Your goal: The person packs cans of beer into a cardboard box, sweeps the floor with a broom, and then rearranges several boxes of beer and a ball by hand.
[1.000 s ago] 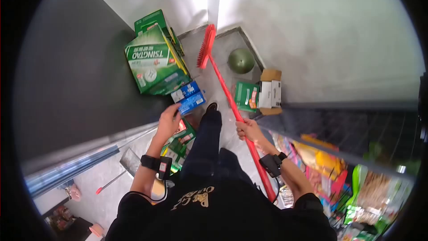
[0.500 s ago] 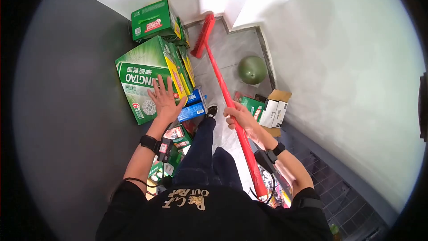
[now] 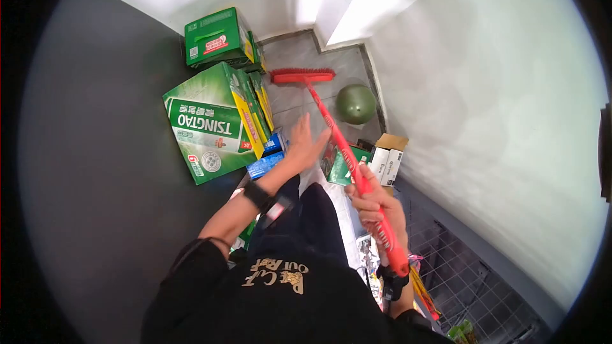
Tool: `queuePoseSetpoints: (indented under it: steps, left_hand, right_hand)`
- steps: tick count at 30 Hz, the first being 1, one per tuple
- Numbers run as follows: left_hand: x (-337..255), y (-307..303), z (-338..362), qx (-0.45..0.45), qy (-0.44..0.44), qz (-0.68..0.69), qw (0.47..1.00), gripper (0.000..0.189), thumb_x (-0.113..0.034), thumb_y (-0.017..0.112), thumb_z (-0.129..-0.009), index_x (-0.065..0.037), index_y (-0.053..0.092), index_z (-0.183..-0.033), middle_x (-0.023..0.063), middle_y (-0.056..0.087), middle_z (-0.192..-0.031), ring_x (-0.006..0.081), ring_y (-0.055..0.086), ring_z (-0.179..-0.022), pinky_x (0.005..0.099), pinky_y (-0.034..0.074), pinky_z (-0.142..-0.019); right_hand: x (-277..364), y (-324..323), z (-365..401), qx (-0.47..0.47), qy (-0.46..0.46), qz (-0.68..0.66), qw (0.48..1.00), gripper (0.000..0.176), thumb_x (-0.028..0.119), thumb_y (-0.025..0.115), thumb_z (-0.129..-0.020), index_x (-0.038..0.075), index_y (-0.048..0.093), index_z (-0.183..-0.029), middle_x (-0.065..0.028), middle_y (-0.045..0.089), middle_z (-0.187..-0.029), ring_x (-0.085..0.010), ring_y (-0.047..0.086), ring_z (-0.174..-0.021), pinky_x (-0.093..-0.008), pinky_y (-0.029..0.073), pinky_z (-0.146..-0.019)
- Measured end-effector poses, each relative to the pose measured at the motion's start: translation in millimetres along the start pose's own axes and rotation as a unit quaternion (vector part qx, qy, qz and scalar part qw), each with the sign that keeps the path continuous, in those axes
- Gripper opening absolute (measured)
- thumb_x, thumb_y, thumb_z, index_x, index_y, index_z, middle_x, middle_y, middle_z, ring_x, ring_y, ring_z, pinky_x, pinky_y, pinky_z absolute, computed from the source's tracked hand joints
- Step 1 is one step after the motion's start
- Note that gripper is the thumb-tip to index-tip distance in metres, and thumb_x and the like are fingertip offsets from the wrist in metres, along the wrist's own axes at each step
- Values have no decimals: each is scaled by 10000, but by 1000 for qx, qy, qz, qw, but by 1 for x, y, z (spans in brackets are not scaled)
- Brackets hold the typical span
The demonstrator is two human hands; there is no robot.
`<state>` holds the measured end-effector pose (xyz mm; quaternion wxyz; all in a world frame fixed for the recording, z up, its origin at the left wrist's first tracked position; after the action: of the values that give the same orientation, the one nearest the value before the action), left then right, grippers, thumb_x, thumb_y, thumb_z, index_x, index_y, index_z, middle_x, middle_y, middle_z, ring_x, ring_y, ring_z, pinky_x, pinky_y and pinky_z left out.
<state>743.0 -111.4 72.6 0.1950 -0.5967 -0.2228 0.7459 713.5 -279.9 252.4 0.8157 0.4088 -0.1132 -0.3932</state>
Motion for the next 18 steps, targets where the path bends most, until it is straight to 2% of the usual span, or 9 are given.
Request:
queuePoseSetpoints:
  steps: [2, 3, 5, 7, 9, 11, 12, 16, 18]
  left_hand:
    - [-34, 26, -30, 121, -357, 202, 904, 527, -232, 562, -796, 126, 377, -1136, 306, 447, -1120, 372, 530, -988, 447, 508, -682]
    - [-16, 58, -33, 123, -355, 204, 904, 527, -232, 562, -796, 126, 377, -1136, 306, 447, -1120, 372, 530, -988, 447, 508, -682]
    - [41, 144, -28, 98, -451, 369, 807, 283, -32, 550, -734, 135, 476, -951, 303, 545, -854, 319, 614, -651, 383, 511, -447]
    - [42, 169, 1, 51, -466, 353, 810, 111, 92, 492, -679, 134, 497, -781, 241, 528, -607, 308, 585, -485, 399, 481, -405]
    - [40, 186, 31, 55, -468, 315, 824, 48, 80, 492, -679, 120, 475, -656, 190, 512, -576, 295, 581, -495, 380, 452, -379]
    - [46, 200, 55, 103, -454, 267, 844, 49, 27, 468, -726, 73, 454, -731, 127, 490, -547, 227, 507, -413, 338, 395, -337]
    - [35, 201, 59, 64, -474, 250, 842, 211, -26, 483, -733, 100, 490, -902, 139, 544, -626, 237, 540, -423, 315, 469, -378]
    - [0, 179, 21, 187, -391, 318, 843, 291, -19, 446, -760, 48, 385, -1037, 161, 502, -717, 239, 556, -501, 339, 494, -387]
    - [11, 204, -14, 158, -378, 362, 838, 254, -49, 425, -785, 16, 339, -1015, 126, 450, -687, 228, 531, -499, 361, 509, -415]
  right_hand:
    - [-7, -19, 9, -10, 7, -27, 1000, 479, -54, 367, -817, 131, 368, -1259, -198, 402, -1016, -54, 357, -526, -129, 338, -371]
    - [-11, -30, 14, -23, 20, -56, 998, 458, -40, 368, -832, 135, 378, -1254, -192, 406, -1008, -51, 352, -513, -130, 338, -370]
    - [-14, -56, 33, -80, 3, -92, 993, 379, 25, 382, -883, 105, 367, -1253, -133, 447, -870, -41, 328, -474, -129, 313, -360]
    - [-20, -121, 69, -68, 128, -260, 955, 350, 76, 437, -891, 131, 379, -1232, -44, 404, -714, -19, 287, -441, -123, 238, -332]
    - [-29, -113, 91, -214, 48, -154, 963, 317, 125, 454, -898, 97, 389, -1206, -11, 375, -634, -12, 271, -406, -122, 222, -323]
    - [-28, -111, 110, -191, 47, -55, 979, 341, 122, 457, -892, 101, 378, -1223, -14, 369, -638, -16, 266, -390, -120, 206, -316]
    - [-26, -109, 118, -199, 47, -2, 979, 358, 117, 455, -890, 100, 368, -1238, -13, 364, -639, -16, 265, -389, -120, 201, -314]
    - [-6, -120, 119, -197, 19, 79, 977, 406, 93, 451, -883, 102, 337, -1273, -11, 361, -647, -10, 265, -396, -127, 188, -311]
    - [13, -130, 96, -192, -4, 108, 975, 387, 100, 457, -879, 100, 348, -1250, -4, 374, -653, -10, 270, -402, -135, 181, -310]
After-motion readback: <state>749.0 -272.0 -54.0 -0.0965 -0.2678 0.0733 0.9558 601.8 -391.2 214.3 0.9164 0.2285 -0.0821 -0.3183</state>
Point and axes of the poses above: each hand's wrist, its own z-axis away from the middle knuckle, its own y-axis out of the palm, x = y × z, the point moved 1 cm from there along -z, towards the middle knuckle
